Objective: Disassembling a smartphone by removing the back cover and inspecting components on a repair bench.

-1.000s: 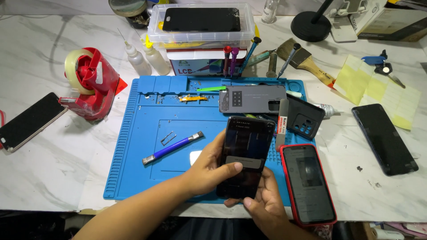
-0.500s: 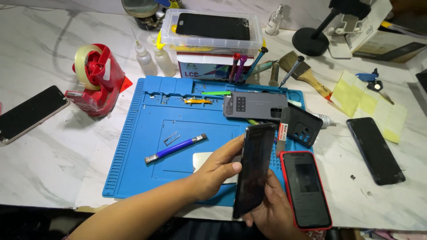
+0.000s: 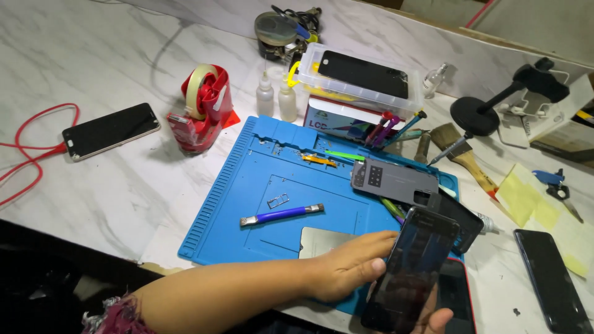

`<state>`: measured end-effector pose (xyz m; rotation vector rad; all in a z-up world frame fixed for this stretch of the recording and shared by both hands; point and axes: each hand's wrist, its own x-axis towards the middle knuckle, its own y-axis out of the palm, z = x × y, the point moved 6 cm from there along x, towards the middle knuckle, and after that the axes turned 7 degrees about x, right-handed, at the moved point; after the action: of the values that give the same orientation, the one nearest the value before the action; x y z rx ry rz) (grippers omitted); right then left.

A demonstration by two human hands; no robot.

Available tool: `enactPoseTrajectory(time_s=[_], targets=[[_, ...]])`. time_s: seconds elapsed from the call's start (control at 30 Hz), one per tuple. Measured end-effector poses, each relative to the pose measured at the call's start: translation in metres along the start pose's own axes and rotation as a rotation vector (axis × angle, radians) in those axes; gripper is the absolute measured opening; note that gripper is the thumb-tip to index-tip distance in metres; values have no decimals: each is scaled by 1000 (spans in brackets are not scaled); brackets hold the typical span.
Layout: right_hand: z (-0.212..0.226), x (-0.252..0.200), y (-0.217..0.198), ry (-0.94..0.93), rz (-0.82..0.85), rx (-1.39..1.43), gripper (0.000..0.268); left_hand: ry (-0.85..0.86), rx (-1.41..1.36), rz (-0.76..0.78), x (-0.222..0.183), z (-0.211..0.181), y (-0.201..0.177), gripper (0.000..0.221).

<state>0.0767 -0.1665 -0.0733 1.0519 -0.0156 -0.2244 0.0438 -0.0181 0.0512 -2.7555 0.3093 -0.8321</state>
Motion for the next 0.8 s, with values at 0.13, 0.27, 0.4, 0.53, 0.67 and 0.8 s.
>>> enactPoseTrajectory(time_s=[0.13, 0.27, 0.4, 0.53, 0.67, 0.8], targets=[[10, -25, 44, 144, 83, -249, 82, -118, -17, -55, 0, 14, -7, 78], [11, -28, 37, 324, 155, -229, 73, -202, -69, -136, -3, 28, -8, 62], [12, -27, 51, 545, 724, -96, 89, -291, -139, -259, -4, 43, -14, 52], [10, -24, 39, 576, 623, -100, 91, -264, -84, -304, 3, 29, -18, 60], [13, -20, 42, 454, 632, -1, 84, -255, 3, -359, 4, 15, -37, 68], [11, -20, 33, 487, 669, 37, 85, -163, 7, -482, 5, 17, -60, 50]])
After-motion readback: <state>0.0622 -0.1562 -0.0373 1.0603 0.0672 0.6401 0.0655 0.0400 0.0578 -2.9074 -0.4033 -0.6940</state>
